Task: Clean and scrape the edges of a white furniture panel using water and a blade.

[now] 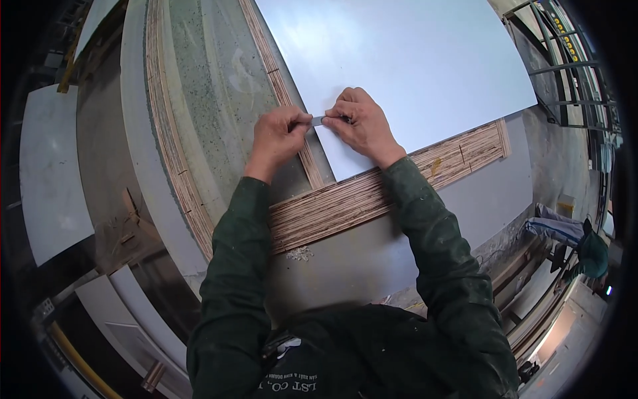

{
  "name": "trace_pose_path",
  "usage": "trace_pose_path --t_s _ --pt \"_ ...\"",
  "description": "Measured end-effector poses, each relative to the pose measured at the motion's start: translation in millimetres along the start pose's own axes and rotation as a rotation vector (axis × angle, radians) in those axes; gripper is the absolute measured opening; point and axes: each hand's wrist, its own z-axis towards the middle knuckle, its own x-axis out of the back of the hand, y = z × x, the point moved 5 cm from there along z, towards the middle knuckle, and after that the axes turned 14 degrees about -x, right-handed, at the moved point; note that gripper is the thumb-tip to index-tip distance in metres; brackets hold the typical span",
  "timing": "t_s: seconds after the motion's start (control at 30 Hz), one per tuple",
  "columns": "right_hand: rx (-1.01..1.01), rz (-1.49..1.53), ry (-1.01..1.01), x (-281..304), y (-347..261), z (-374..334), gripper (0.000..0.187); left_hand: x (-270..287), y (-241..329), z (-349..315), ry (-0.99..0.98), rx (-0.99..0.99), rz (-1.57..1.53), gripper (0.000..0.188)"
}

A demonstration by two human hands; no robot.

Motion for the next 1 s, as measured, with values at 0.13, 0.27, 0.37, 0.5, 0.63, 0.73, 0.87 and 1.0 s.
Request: trace_pose_path --t_s 0.13,0.27,0.37,0.5,0.63,0.73,0.87,1.0 --pt "0.032 0.014 -0.01 1.3 -2.4 -8.3 0.011 -1.1 13.3 -9.0 0.041 -0.073 0.1 0.008" --pt "0.051 -0.026 -0.026 2.7 -3.6 -13.9 0.014 -2.2 21.2 -15.3 0.06 -0.093 0.132 0.008" --pt "0.056 -0.016 -0.033 3.0 -4.1 -18.1 0.015 -3.5 26.4 -19.6 0.068 -0.086 0.137 0.006" --pt "0.068 -0.015 -0.04 4.1 -5.3 -25.6 0.015 -6.6 33.5 -27.2 0.083 -0.097 0.168 0.005" --pt "0.061 -0.014 -0.052 4.0 -3.5 -34.6 0.013 -9.1 34.8 -33.9 0.082 -0.096 0.149 0.005" --pt "0.065 -0.003 -0.027 2.8 1.1 -30.3 0.012 -10.9 28.4 -31.3 0.054 -0.072 0.137 0.005" --pt "0.078 0.026 0.087 -14.9 -3.0 9.7 0.014 9.3 -6.2 -4.9 0.115 0.053 0.053 0.006" --pt "0.071 0.016 0.089 -18.8 -4.7 20.0 0.014 10.9 -13.0 2.7 0.114 0.106 0.031 0.007"
